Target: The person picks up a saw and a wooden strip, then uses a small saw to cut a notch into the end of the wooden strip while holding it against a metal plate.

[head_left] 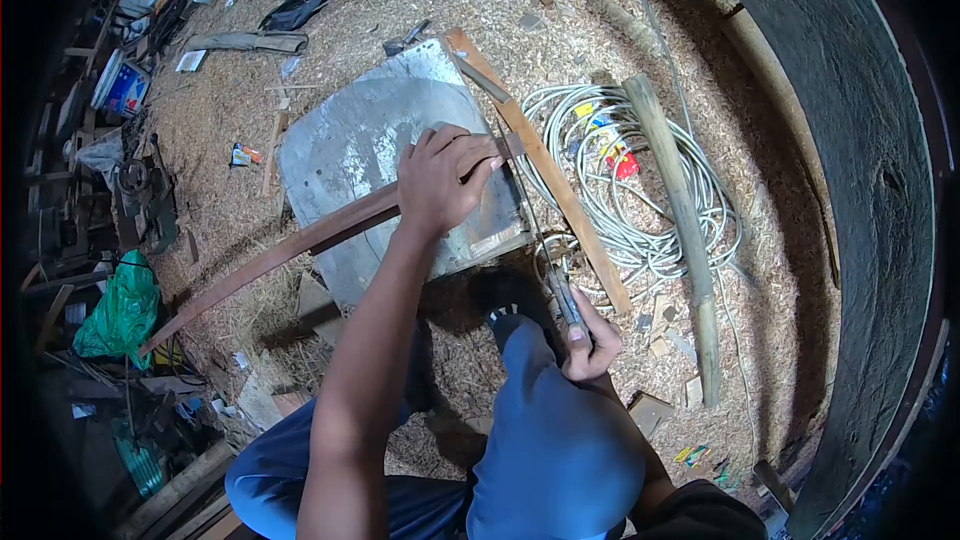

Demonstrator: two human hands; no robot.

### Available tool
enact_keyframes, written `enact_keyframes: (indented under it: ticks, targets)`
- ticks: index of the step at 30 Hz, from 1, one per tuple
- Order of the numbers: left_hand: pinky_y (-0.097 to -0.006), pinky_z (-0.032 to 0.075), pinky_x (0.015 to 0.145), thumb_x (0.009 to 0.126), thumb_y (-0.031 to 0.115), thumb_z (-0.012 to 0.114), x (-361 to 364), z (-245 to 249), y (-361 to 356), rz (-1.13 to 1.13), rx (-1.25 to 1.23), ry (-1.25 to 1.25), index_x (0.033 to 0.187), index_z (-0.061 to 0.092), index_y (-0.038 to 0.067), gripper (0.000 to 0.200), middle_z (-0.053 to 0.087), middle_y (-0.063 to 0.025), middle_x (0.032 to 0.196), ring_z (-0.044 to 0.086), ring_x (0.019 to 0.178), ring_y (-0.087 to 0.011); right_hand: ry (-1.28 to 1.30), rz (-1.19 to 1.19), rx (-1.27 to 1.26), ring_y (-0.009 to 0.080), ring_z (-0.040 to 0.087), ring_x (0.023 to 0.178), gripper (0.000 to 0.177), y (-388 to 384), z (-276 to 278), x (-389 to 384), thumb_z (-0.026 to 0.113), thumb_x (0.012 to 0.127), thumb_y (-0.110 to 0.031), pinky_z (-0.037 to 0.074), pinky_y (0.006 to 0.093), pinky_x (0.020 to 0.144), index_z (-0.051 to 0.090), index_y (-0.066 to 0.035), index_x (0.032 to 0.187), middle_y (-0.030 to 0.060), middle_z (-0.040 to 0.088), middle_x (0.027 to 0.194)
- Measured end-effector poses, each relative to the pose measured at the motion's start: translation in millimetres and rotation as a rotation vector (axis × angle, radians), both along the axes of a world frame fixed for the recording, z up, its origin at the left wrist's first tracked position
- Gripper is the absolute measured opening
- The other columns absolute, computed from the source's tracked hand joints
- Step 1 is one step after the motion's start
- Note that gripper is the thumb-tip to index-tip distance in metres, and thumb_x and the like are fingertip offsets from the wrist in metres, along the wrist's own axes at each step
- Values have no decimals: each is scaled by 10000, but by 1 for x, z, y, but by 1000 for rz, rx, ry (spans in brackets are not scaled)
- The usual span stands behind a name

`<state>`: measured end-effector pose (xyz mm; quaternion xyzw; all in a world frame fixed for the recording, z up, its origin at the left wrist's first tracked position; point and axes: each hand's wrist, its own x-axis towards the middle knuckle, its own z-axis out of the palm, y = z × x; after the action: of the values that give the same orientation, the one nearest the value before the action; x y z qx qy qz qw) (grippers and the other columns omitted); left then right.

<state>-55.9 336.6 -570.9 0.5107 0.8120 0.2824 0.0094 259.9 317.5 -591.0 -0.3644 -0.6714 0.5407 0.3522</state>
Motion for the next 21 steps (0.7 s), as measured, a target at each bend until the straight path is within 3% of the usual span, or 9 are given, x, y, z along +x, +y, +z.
enact_keyframes:
  ticks: [2, 4, 7, 9, 13, 16, 19, 21]
  targets:
    - [-420, 452, 919, 861, 355, 806, 0, -1, 0, -7, 4, 11, 1059, 792, 170, 271, 703, -18, 1009, 651, 996, -270, -5, 3, -20, 166, 691, 663, 541, 0, 2, 0, 609, 889, -229, 545, 294, 683, 682, 70, 1334, 220, 781, 962]
    - [-484, 452, 982, 880, 445, 756, 0, -2, 0, 19, -54, -39, 1060, 804, 237, 280, 707, 21, 1069, 640, 1054, -270, -9, 7, -40, 154, 680, 654, 538, 0, 2, 2, 607, 882, -210, 539, 287, 676, 682, 65, 1339, 199, 780, 927]
    - [-478, 456, 979, 881, 446, 755, 0, -2, 0, 32, -53, -54, 1063, 805, 241, 279, 711, 20, 1072, 642, 1052, -273, 20, 1, -189, 119, 630, 619, 541, -1, 0, 3, 602, 868, -183, 516, 265, 657, 682, 52, 1349, 141, 757, 832]
    - [-474, 459, 969, 881, 446, 757, 0, -3, -1, 34, -46, -43, 1061, 806, 242, 276, 713, 21, 1070, 644, 1051, -274, 37, -11, -31, 93, 578, 596, 547, 4, 2, -3, 594, 857, -168, 490, 251, 632, 683, 45, 1352, 98, 722, 762]
    - [-465, 467, 937, 881, 439, 761, -1, -4, 0, 25, -31, -33, 1056, 808, 244, 266, 715, 24, 1067, 642, 1050, -268, 20, 12, 24, 95, 587, 606, 545, 7, 7, -3, 592, 862, -167, 490, 254, 631, 680, 45, 1356, 99, 724, 760]
    - [-437, 461, 893, 854, 359, 811, 0, -1, 0, -2, 3, -5, 1063, 792, 164, 287, 710, -24, 1022, 658, 1000, -281, -25, 34, -68, 109, 607, 617, 519, 10, 12, -3, 599, 901, -191, 504, 264, 642, 676, 49, 1355, 133, 750, 833]
    - [-441, 470, 886, 854, 357, 811, 1, 2, 0, -7, 6, -15, 1065, 791, 159, 290, 710, -25, 1023, 657, 1001, -288, -48, 35, -32, 180, 712, 700, 494, 14, 17, -11, 593, 962, -239, 552, 312, 694, 670, 58, 1349, 230, 776, 1059]
    - [-449, 465, 908, 865, 383, 792, 0, 2, 0, 9, -7, -46, 1061, 798, 198, 270, 710, 3, 1039, 648, 1021, -272, -37, 33, 34, 191, 730, 735, 494, 11, 16, -8, 591, 962, -237, 559, 314, 711, 669, 60, 1350, 234, 775, 1069]
